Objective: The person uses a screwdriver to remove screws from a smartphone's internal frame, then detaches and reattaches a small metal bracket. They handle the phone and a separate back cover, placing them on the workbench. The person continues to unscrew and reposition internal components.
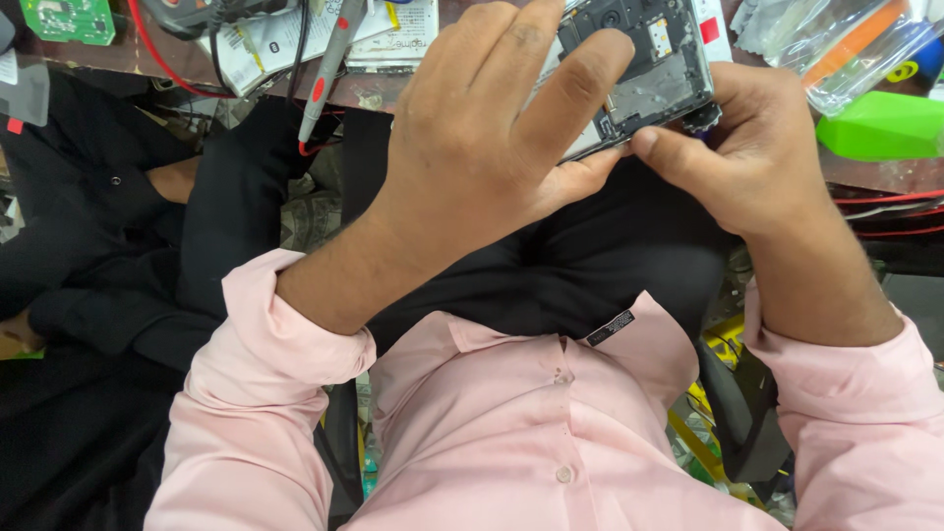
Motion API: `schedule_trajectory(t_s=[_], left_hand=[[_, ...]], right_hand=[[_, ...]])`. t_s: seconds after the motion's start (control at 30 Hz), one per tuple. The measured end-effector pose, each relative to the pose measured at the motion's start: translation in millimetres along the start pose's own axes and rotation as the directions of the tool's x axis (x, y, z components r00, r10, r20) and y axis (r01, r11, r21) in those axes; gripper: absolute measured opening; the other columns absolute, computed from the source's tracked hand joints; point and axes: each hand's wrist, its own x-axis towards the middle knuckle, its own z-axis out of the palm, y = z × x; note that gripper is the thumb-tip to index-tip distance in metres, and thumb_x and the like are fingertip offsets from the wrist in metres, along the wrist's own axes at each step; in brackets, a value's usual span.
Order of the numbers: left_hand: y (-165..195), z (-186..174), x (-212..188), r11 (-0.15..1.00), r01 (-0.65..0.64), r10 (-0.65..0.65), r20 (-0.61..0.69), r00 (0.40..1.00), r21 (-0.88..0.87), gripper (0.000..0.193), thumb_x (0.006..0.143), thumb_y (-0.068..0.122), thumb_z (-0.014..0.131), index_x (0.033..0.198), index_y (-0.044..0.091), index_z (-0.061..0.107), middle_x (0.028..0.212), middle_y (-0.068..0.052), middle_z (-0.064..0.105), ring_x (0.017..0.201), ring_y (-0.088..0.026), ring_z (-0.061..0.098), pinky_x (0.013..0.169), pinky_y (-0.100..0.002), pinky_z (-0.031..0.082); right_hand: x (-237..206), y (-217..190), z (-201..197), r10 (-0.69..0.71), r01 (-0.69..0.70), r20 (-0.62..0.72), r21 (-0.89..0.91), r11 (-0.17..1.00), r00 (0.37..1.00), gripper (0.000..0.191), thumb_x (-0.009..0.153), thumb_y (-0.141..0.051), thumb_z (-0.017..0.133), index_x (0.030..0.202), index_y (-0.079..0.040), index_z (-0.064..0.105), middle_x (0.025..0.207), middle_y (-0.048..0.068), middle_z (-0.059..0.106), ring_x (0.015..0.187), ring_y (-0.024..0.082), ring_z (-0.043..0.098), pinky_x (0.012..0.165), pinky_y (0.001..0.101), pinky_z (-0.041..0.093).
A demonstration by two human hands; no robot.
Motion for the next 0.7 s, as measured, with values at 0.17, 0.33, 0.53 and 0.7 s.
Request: schedule_trajectory(t_s=[0.17, 0.33, 0.53, 0.7], left_hand=[[1.2, 2.2, -4.6, 0.999, 0.001, -0.001, 0.006, 1.000, 0.049, 0.070, 0.077, 0.028, 0.087, 0.136, 0.013, 0.052, 0.134, -0.013, 0.053, 0.115, -0.027, 0.058, 0.095, -0.039, 0.051], [5.6, 7.5, -8.6, 0.996, -0.016, 0.016, -0.002, 1.000, 0.089, 0.073, 0.080, 0.029, 0.087, 0.141, 0.013, 0.049, 0.139, -0.018, 0.051, 0.120, -0.031, 0.056, 0.099, -0.041, 0.049], [6.6, 7.0, -5.6, 0.997, 0.016, -0.016, -0.008, 1.000, 0.074, 0.074, 0.076, 0.026, 0.087, 0.138, 0.013, 0.049, 0.136, -0.018, 0.053, 0.114, -0.030, 0.057, 0.096, -0.041, 0.050], [15.4, 0.5, 2.3, 0.980, 0.156, -0.160, 0.019, 0.987, 0.124, 0.070, 0.079, 0.035, 0.090, 0.134, 0.013, 0.051, 0.124, -0.012, 0.058, 0.101, -0.027, 0.058, 0.088, -0.038, 0.051]], right_hand=[[-7.0, 19.5, 10.4, 0.235, -0.204, -0.050, 0.350, 0.914, 0.971, 0.004, 0.101, 0.002, 0.067, 0.099, 0.004, 0.068, 0.068, 0.000, 0.056, 0.053, 0.004, 0.042, 0.049, 0.0221, 0.031], [-11.3, 27.0, 17.1, 0.277, -0.184, -0.127, 0.483, 0.856, 0.952, 0.006, 0.097, 0.006, 0.064, 0.091, 0.004, 0.066, 0.070, 0.001, 0.056, 0.050, 0.005, 0.042, 0.047, 0.0229, 0.029], [-4.5, 8.7, 19.1, 0.305, -0.235, -0.130, 0.385, 0.892, 0.944, 0.007, 0.098, 0.002, 0.067, 0.091, 0.003, 0.068, 0.067, -0.001, 0.055, 0.052, 0.005, 0.042, 0.046, 0.0220, 0.030], [5.9, -20.3, -3.5, 0.422, -0.424, 0.068, 0.022, 0.905, 0.904, 0.013, 0.092, -0.011, 0.075, 0.096, 0.001, 0.076, 0.074, -0.002, 0.067, 0.055, 0.006, 0.044, 0.046, 0.0237, 0.032]])
